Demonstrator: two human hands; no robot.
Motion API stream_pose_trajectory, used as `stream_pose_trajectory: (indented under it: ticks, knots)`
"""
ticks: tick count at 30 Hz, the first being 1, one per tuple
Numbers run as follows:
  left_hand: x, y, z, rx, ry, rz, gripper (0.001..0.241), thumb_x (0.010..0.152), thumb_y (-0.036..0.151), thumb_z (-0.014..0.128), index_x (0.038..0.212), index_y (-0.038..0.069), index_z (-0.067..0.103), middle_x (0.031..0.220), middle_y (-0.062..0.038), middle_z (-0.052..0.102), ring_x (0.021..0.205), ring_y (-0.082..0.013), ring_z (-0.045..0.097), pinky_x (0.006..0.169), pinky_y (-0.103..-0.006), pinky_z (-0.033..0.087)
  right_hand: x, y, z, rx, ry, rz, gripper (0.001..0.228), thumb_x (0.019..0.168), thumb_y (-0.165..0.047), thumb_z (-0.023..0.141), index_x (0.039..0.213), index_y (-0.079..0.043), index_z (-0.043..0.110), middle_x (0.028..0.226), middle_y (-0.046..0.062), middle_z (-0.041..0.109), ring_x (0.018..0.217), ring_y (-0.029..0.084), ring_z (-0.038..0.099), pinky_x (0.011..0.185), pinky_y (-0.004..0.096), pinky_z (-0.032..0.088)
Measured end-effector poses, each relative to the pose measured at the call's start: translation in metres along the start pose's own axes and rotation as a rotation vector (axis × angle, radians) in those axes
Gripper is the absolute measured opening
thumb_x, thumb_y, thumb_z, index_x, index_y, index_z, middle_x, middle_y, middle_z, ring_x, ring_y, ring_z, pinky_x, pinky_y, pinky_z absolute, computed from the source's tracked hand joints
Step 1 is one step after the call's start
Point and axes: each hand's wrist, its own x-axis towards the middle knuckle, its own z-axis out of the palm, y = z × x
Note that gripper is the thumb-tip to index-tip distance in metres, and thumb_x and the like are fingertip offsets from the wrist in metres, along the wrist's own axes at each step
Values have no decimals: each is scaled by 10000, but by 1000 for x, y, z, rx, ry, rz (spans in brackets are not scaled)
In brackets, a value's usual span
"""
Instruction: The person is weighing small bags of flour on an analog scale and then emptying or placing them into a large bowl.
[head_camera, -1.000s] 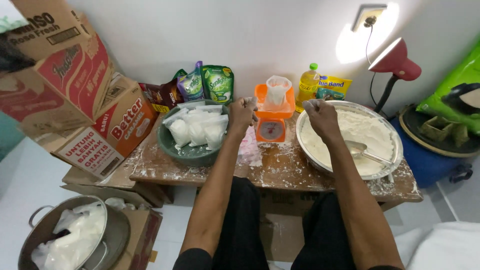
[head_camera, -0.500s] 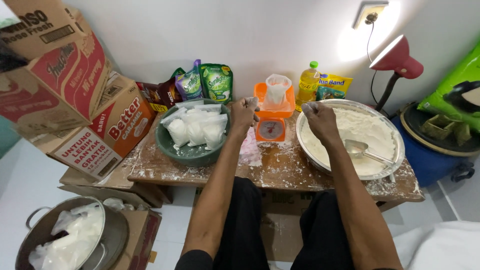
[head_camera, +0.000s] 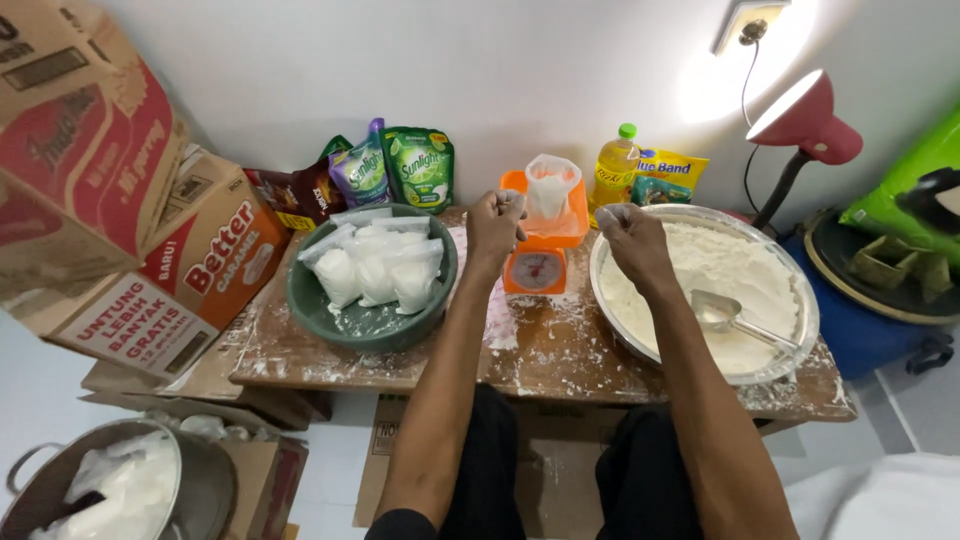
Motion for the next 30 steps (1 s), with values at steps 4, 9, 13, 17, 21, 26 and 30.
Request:
stream_pose_trajectory:
  ticks: [4, 9, 13, 17, 21, 26, 30]
  knots:
    - [14, -1, 6, -12, 48, -2, 320, 945, 161, 666, 1127, -102, 644, 765, -169, 682, 446, -159, 636, 348, -236, 438, 19, 13, 12, 9, 13, -24, 333, 1003, -342, 679, 1098, -35, 764, 816, 153, 703, 760, 252, 692, 722, 427, 536]
    - [41, -14, 10, 21, 88, -8, 267, 951, 203, 662, 1063, -39, 675, 562, -98, 641, 343, -120, 545, 331, -232, 383, 56, 45, 29, 32, 7, -39, 379, 1026, -356, 668, 1124, 0, 752, 817, 145, 697, 756, 242, 662, 715, 424, 535]
    - [47, -10, 12, 6, 104, -2, 261, 946, 189, 653, 1046, -51, 671, 536, -112, 615, 360, -127, 530, 362, -233, 377, 69, 42, 38, 22, 19, -57, 342, 1012, -365, 673, 1059, -37, 759, 777, 122, 698, 742, 229, 675, 704, 414, 530]
    - [51, -2, 16, 95, 92, -46, 328, 941, 256, 667, 1103, -29, 683, 517, -103, 614, 393, -143, 549, 431, -249, 427, 65, 7, 42, 41, 35, -71, 334, 1022, -356, 660, 961, -48, 774, 709, 113, 691, 720, 228, 698, 721, 389, 531]
    - [62, -8, 24, 198, 63, -16, 414, 913, 351, 702, 1112, -13, 710, 608, -79, 671, 485, -154, 660, 549, -299, 527, 81, 11, 58, 58, 35, -62, 394, 1034, -393, 663, 911, -33, 764, 619, 103, 637, 682, 219, 653, 731, 383, 528]
    - [95, -45, 28, 291, 64, -19, 441, 856, 394, 726, 1062, 4, 730, 637, -81, 646, 589, -240, 718, 673, -380, 562, 94, 20, 70, 27, 38, -49, 418, 1029, -409, 662, 789, -77, 747, 576, 101, 632, 647, 223, 640, 695, 383, 513]
    - [113, -69, 39, 323, 60, 10, 261, 831, 287, 662, 895, 49, 747, 572, -78, 618, 620, -259, 724, 681, -384, 550, 103, 32, 75, 54, 43, -91, 375, 1015, -322, 678, 721, -90, 707, 523, 74, 588, 585, 162, 569, 630, 318, 476]
